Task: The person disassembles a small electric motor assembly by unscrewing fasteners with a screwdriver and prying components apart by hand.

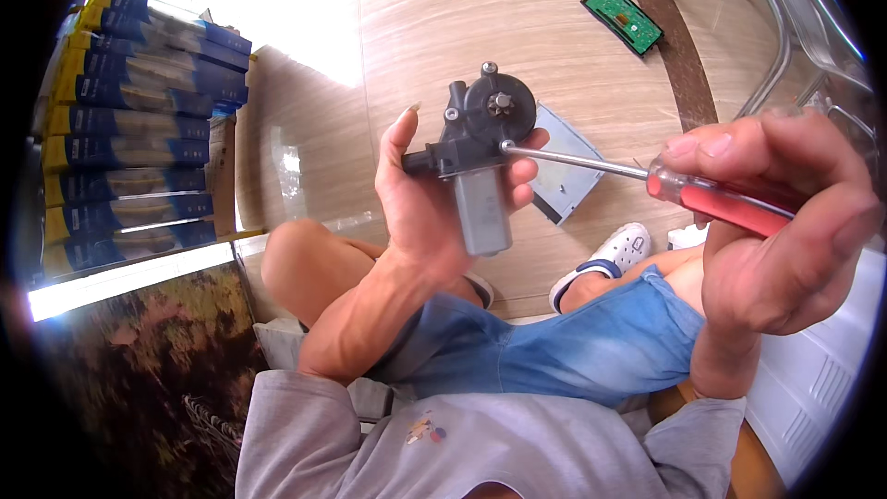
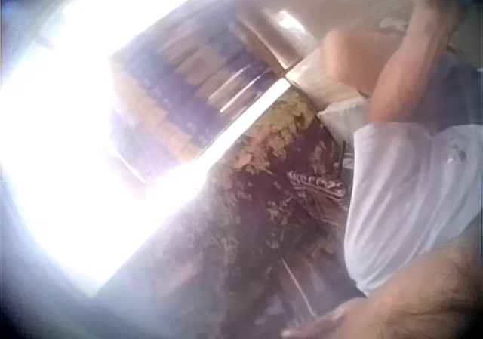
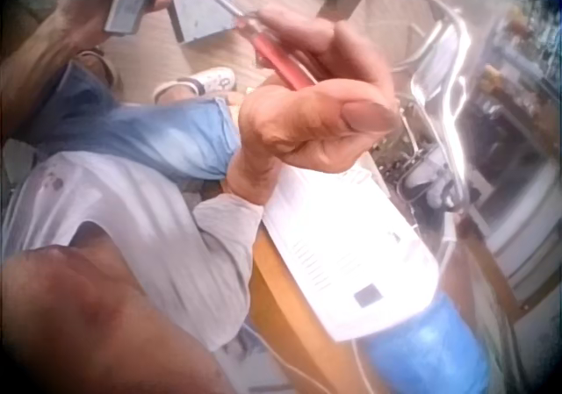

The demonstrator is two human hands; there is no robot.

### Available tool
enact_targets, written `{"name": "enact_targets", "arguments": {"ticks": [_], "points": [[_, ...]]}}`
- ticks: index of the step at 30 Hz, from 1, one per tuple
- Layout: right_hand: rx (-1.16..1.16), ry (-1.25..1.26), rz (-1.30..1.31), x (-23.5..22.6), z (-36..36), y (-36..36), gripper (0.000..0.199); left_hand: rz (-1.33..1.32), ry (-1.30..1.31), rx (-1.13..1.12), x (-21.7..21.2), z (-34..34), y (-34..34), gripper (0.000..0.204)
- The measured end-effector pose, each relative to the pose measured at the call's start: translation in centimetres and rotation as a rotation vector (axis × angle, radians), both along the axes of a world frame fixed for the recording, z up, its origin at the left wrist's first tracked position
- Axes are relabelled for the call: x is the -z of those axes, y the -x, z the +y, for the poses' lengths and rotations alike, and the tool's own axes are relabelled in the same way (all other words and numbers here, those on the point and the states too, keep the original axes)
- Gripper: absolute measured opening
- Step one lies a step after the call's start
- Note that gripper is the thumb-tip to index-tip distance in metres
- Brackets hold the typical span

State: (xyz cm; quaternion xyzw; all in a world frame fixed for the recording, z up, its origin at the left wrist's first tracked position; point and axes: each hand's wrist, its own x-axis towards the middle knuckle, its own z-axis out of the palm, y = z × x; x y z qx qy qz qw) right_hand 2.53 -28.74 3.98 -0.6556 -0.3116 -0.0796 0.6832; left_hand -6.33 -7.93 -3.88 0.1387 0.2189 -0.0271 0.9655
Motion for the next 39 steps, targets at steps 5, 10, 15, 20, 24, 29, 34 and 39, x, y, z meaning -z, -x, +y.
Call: {"name": "enact_targets", "arguments": {"ticks": [5,10,15,20,24,29,34,39], "points": [[-0.013,-0.029,-0.023,0.2,0.5,0.1,0.060,0.027,-0.016,-0.009,-0.1,-0.1,-0.1,0.088],[-0.014,-0.019,-0.062,0.1,0.2,-0.1,0.061,0.032,-0.036,-0.017,-0.1,0.1,0.1,0.086],[0.062,0.035,-0.020,0.1,0.3,0.1,0.064,0.047,-0.063,-0.015,-0.3,0.1,0.0,0.084],[0.162,0.054,-0.049,0.3,0.7,-0.3,0.071,0.055,-0.091,0.023,-0.4,-0.1,0.0,0.084],[0.199,0.063,-0.018,0.4,0.8,-0.2,0.070,0.076,-0.114,0.016,-0.6,-0.2,-0.1,0.084],[0.149,0.023,0.005,0.4,0.9,-0.2,0.070,0.079,-0.115,0.001,-0.8,-0.2,-0.1,0.083],[0.031,0.025,-0.024,0.1,0.5,-0.4,0.063,0.067,-0.131,0.010,-0.7,0.0,0.1,0.082],[-0.013,0.032,-0.050,-0.4,0.1,-0.2,0.059,0.056,-0.108,0.018,-0.6,-0.2,-0.2,0.081]]}}
